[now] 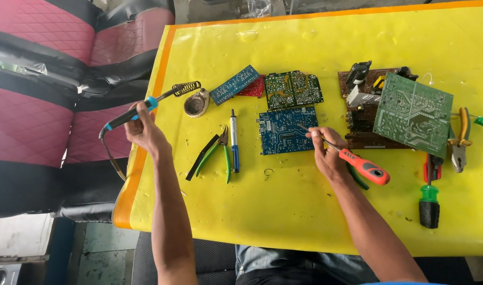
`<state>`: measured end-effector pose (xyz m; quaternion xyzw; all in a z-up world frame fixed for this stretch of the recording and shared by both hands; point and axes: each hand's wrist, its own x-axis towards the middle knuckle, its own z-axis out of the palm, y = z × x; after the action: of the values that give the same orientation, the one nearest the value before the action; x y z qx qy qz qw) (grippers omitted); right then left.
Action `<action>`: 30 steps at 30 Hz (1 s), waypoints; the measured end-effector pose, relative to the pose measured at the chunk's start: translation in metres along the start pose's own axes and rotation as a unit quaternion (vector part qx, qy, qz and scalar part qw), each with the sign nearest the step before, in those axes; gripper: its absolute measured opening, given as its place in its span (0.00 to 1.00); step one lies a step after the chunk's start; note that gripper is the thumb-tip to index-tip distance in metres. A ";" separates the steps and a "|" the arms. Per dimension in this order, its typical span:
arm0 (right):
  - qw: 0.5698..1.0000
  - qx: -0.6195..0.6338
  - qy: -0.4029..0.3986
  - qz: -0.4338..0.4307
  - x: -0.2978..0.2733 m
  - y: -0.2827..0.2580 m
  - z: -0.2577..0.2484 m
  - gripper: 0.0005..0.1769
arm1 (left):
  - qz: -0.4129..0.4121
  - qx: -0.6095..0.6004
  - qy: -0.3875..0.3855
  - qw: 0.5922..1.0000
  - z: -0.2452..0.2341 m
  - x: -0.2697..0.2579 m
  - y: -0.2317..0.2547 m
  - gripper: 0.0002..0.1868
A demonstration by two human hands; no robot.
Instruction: The person arranges several circuit boards on a yellow table and uses a soldering iron to work on a blue board. They hold the board steady with one hand while applying the soldering iron with the other, occasionally using a screwdriver to assist with the components.
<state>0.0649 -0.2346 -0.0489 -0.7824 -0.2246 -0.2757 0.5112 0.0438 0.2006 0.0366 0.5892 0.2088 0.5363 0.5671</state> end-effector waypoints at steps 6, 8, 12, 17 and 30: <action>1.000 0.001 0.003 0.029 0.006 -0.020 -0.005 0.12 | 0.004 -0.102 0.013 0.995 -0.020 -0.027 0.041 0.15; 0.999 0.003 0.004 0.042 0.007 -0.026 -0.007 0.11 | 0.028 -0.090 0.027 0.995 -0.026 -0.043 0.051 0.13; 0.998 0.021 0.014 0.049 0.003 -0.014 -0.001 0.12 | 0.075 -0.100 0.038 0.991 -0.039 -0.053 0.048 0.13; 0.997 0.056 0.012 0.046 0.008 -0.024 -0.001 0.13 | 0.108 -0.050 -0.043 0.992 -0.037 -0.099 0.022 0.06; 0.996 0.068 -0.036 0.047 0.010 -0.026 -0.006 0.17 | 0.339 0.042 -0.067 0.937 -0.064 0.020 0.090 0.07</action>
<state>0.0548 -0.2296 -0.0224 -0.7654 -0.2239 -0.2067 0.5668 -0.0379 0.2217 0.1105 0.6828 -0.0197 0.6470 0.3389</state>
